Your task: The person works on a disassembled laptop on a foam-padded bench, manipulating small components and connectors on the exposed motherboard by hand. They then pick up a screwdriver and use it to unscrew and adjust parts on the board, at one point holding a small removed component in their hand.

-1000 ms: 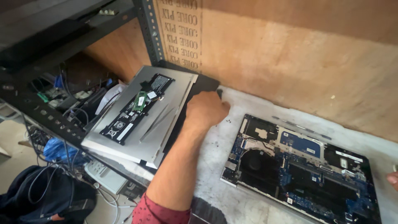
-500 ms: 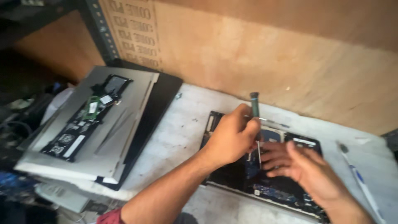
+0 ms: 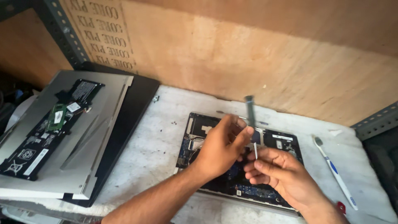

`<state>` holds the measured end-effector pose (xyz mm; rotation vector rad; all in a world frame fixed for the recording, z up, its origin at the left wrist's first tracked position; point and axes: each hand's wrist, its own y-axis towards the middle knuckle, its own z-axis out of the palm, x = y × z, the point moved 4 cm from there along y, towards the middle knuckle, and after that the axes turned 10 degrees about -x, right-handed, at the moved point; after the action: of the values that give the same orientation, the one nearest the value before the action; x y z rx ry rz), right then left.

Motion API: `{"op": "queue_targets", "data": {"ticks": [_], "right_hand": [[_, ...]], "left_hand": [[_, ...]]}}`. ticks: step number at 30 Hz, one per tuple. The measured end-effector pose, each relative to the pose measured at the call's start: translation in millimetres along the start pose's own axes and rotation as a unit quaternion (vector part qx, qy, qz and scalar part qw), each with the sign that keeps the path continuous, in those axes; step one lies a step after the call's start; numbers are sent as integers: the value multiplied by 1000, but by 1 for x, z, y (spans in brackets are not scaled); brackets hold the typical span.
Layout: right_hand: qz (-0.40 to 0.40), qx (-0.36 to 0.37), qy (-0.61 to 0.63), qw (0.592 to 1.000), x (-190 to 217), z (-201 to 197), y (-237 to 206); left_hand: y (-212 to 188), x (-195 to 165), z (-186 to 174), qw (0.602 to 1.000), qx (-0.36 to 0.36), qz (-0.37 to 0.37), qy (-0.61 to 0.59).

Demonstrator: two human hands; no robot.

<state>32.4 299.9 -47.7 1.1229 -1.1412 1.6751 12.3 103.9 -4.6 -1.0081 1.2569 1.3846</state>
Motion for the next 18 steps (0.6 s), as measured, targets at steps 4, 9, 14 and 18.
{"op": "queue_targets", "data": {"ticks": [4, 9, 14, 18], "right_hand": [[-14, -86, 88, 992, 3, -12, 2], [-65, -118, 175, 975, -3, -25, 5], [-67, -122, 173, 975, -10, -21, 4], [-40, -163, 124, 978, -11, -16, 3]], "left_hand": [[-15, -14, 1, 977, -25, 200, 69], [-41, -18, 10, 907, 17, 364, 211], [-40, -11, 15, 895, -5, 360, 265], [-36, -4, 13, 881, -8, 359, 309]]}}
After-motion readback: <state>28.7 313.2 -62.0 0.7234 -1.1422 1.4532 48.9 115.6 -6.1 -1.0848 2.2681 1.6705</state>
